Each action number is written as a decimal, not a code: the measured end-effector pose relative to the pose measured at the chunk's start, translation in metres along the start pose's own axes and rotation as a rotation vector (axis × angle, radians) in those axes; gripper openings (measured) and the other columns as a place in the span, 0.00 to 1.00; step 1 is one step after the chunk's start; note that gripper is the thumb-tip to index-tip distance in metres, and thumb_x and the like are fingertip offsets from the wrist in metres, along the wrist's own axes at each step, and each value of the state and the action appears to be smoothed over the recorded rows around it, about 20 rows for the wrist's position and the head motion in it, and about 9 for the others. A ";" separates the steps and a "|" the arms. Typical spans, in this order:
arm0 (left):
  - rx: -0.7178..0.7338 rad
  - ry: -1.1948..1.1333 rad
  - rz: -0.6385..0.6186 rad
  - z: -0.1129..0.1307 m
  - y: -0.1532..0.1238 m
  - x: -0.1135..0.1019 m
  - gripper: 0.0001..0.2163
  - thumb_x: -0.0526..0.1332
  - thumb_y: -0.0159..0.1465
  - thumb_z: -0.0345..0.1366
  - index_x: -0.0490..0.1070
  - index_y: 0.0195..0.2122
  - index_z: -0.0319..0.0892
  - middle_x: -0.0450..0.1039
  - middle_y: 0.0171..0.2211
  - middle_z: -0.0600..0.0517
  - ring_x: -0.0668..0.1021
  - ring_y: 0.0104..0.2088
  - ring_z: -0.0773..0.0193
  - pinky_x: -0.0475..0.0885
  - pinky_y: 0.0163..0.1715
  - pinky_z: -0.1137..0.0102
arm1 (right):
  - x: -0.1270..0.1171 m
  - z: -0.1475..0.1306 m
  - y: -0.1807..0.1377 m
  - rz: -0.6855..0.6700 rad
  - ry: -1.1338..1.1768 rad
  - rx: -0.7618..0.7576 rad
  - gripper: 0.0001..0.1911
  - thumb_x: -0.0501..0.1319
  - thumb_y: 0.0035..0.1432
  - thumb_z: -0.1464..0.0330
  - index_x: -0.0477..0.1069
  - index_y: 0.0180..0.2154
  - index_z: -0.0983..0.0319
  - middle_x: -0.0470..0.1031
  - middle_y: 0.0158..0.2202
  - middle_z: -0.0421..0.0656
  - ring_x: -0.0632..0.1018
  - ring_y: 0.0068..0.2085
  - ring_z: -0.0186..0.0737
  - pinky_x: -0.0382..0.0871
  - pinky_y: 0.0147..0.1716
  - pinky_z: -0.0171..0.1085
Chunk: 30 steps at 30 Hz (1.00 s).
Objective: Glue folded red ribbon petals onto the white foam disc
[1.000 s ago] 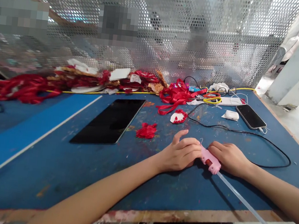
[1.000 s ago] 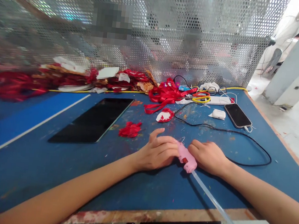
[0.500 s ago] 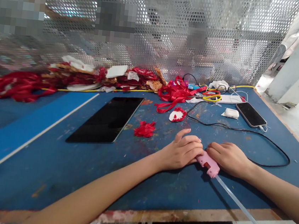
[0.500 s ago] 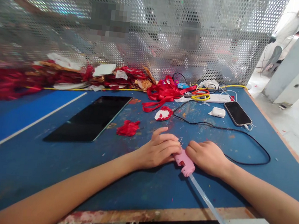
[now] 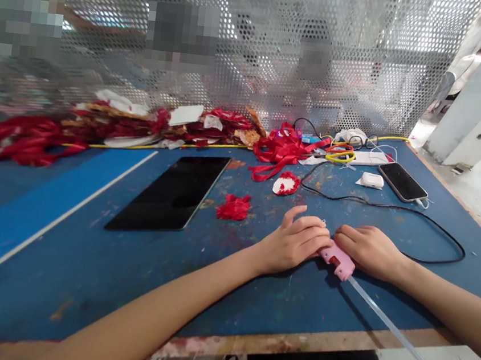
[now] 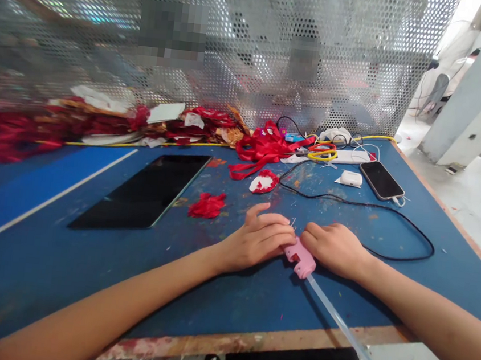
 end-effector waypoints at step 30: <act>-0.035 0.060 0.072 0.002 -0.004 -0.005 0.04 0.58 0.66 0.33 0.72 0.38 0.41 0.80 0.33 0.53 0.74 0.41 0.65 0.64 0.49 0.68 | 0.002 0.004 -0.001 -0.047 0.169 0.069 0.05 0.52 0.62 0.73 0.66 0.34 0.64 0.70 0.32 0.43 0.68 0.23 0.32 0.52 0.24 0.35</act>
Point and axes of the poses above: each hand's wrist, its own y-axis towards the middle knuckle, its own x-axis out of the palm, z = x × y, the point moved 4 cm from there along y, towards the middle knuckle
